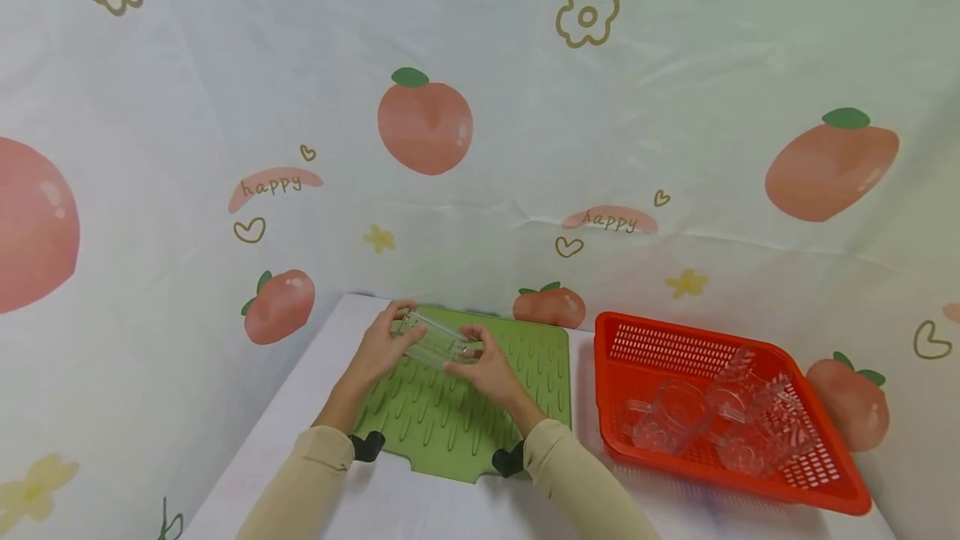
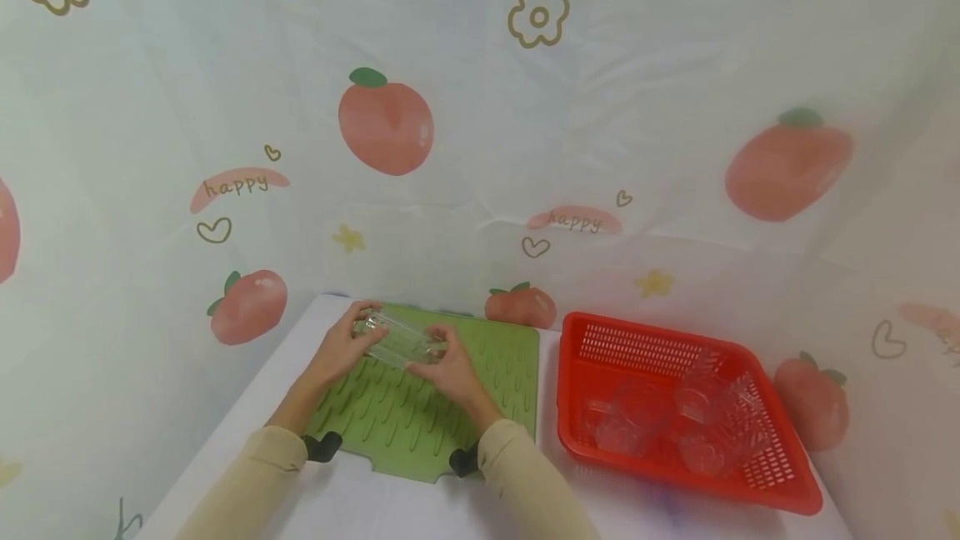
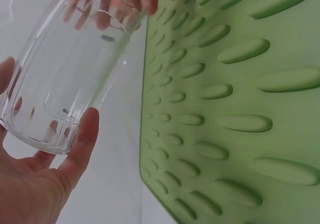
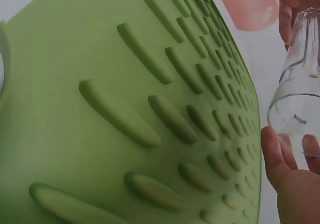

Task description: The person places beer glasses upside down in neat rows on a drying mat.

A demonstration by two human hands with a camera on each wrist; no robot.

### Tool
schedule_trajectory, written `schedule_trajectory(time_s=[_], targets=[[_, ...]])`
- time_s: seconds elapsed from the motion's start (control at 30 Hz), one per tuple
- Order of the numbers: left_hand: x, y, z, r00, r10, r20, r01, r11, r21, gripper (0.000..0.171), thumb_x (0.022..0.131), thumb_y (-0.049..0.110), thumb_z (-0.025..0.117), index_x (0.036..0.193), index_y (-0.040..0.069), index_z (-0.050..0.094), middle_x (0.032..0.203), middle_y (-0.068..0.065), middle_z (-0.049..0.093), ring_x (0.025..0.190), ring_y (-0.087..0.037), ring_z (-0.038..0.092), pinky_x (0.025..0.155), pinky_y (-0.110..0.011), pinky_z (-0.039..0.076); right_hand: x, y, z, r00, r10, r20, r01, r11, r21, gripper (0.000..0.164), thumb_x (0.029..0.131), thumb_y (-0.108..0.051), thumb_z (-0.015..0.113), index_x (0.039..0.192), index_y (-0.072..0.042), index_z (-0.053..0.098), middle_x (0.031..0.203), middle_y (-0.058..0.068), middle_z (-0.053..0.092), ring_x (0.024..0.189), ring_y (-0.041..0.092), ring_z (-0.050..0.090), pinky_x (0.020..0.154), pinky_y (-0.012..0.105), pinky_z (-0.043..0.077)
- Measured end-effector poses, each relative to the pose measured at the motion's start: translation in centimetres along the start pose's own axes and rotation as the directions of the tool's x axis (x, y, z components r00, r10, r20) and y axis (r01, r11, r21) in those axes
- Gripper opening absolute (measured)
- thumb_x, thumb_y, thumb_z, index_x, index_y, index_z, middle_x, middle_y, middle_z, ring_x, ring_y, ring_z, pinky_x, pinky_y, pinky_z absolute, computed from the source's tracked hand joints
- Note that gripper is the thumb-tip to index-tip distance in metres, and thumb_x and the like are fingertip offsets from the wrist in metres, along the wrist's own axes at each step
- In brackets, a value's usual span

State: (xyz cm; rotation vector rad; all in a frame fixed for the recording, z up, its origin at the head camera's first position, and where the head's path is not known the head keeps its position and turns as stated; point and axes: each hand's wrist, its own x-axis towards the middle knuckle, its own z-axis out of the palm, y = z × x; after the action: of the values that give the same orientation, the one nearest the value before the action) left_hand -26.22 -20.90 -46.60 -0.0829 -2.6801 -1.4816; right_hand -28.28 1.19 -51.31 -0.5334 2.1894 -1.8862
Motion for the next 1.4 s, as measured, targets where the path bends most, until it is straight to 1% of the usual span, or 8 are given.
schedule_trajectory(time_s=[0.23,0.4,0.57,0.67,0.87,1.0,1.23,1.4], targets=[[0.3,0.3,0.1,0.994,0.111,0.009,-0.111,0.991,0.073,0.051,0.099,0.035,0.068,0.145,0.018,0.051,0.150,-0.017,0.048,0.140,-0.040,0.046,0.106,-0.063,0.045,0.4,0.7,-0.1,0.998,-0.049,0.037,0.056,0.969,-0.241,0.076,0.087,-0.027,0.082,0.149,-0.008,0.041,0.149,0.017,0.046,0.134,0.034,0.054,0.102,0.048,0.054],[0.5,0.4,0.4,0.984,0.176,0.028,-0.178,0.979,0.099,0.046,0.098,0.030,0.070,0.140,0.017,0.057,0.149,-0.018,0.049,0.141,-0.041,0.045,0.108,-0.066,0.042,0.6,0.9,-0.2,0.995,-0.079,0.062,0.098,0.894,-0.437,0.081,0.087,-0.032,0.082,0.152,-0.006,0.041,0.144,0.017,0.048,0.128,0.032,0.054,0.099,0.049,0.052],[0.6,0.4,0.6,0.984,0.170,0.049,-0.173,0.982,0.075,0.047,0.097,0.028,0.070,0.142,0.020,0.057,0.152,-0.016,0.047,0.144,-0.041,0.043,0.111,-0.066,0.041,0.7,0.6,-0.2,0.994,-0.093,0.063,0.112,0.798,-0.592,0.082,0.084,-0.038,0.083,0.151,-0.010,0.046,0.135,0.013,0.054,0.118,0.030,0.051,0.094,0.049,0.048],[0.5,0.5,0.5,0.985,0.157,0.073,-0.160,0.987,0.033,0.056,0.098,0.029,0.070,0.150,0.022,0.049,0.156,-0.015,0.043,0.147,-0.041,0.039,0.116,-0.066,0.036,0.7,0.4,-0.1,0.990,-0.136,0.034,0.128,0.768,-0.628,0.079,0.081,-0.038,0.086,0.145,-0.008,0.052,0.131,0.012,0.059,0.117,0.030,0.050,0.093,0.049,0.047],[0.3,0.3,-0.6,0.983,0.059,0.173,-0.062,0.998,0.012,0.088,0.097,0.044,0.068,0.165,0.026,0.014,0.168,-0.016,0.023,0.151,-0.050,0.028,0.113,-0.071,0.035,0.9,0.4,0.1,0.992,-0.122,-0.037,0.072,0.778,-0.625,0.079,0.078,-0.042,0.087,0.142,-0.008,0.056,0.129,0.009,0.061,0.121,0.030,0.053,0.097,0.049,0.050],[0.3,-0.6,-1.6,0.976,0.006,0.218,-0.028,0.994,0.102,0.107,0.091,0.052,0.071,0.166,0.020,0.001,0.170,-0.022,0.012,0.153,-0.056,0.014,0.112,-0.078,0.027,1.2,0.6,0.4,0.989,-0.127,-0.078,0.054,0.795,-0.604,0.081,0.078,-0.044,0.087,0.141,-0.006,0.055,0.130,0.011,0.062,0.121,0.030,0.057,0.098,0.050,0.051],[0.2,-3.1,-1.3,0.984,0.030,0.173,-0.087,0.938,0.335,0.120,0.079,0.055,0.083,0.163,0.004,0.014,0.160,-0.037,0.027,0.145,-0.063,0.026,0.111,-0.078,0.027,1.6,0.5,1.0,0.981,-0.137,-0.137,0.041,0.838,-0.544,0.079,0.078,-0.039,0.088,0.142,-0.008,0.053,0.132,0.012,0.063,0.122,0.029,0.060,0.098,0.049,0.052],[-0.5,-4.9,-1.0,0.989,-0.046,0.144,-0.024,0.893,0.449,0.118,0.076,0.057,0.084,0.162,0.006,0.021,0.159,-0.034,0.030,0.146,-0.060,0.027,0.113,-0.079,0.022,2.0,0.8,1.6,0.979,-0.130,-0.155,0.032,0.856,-0.517,0.075,0.078,-0.040,0.088,0.138,-0.007,0.055,0.128,0.012,0.065,0.115,0.028,0.064,0.091,0.045,0.056]])
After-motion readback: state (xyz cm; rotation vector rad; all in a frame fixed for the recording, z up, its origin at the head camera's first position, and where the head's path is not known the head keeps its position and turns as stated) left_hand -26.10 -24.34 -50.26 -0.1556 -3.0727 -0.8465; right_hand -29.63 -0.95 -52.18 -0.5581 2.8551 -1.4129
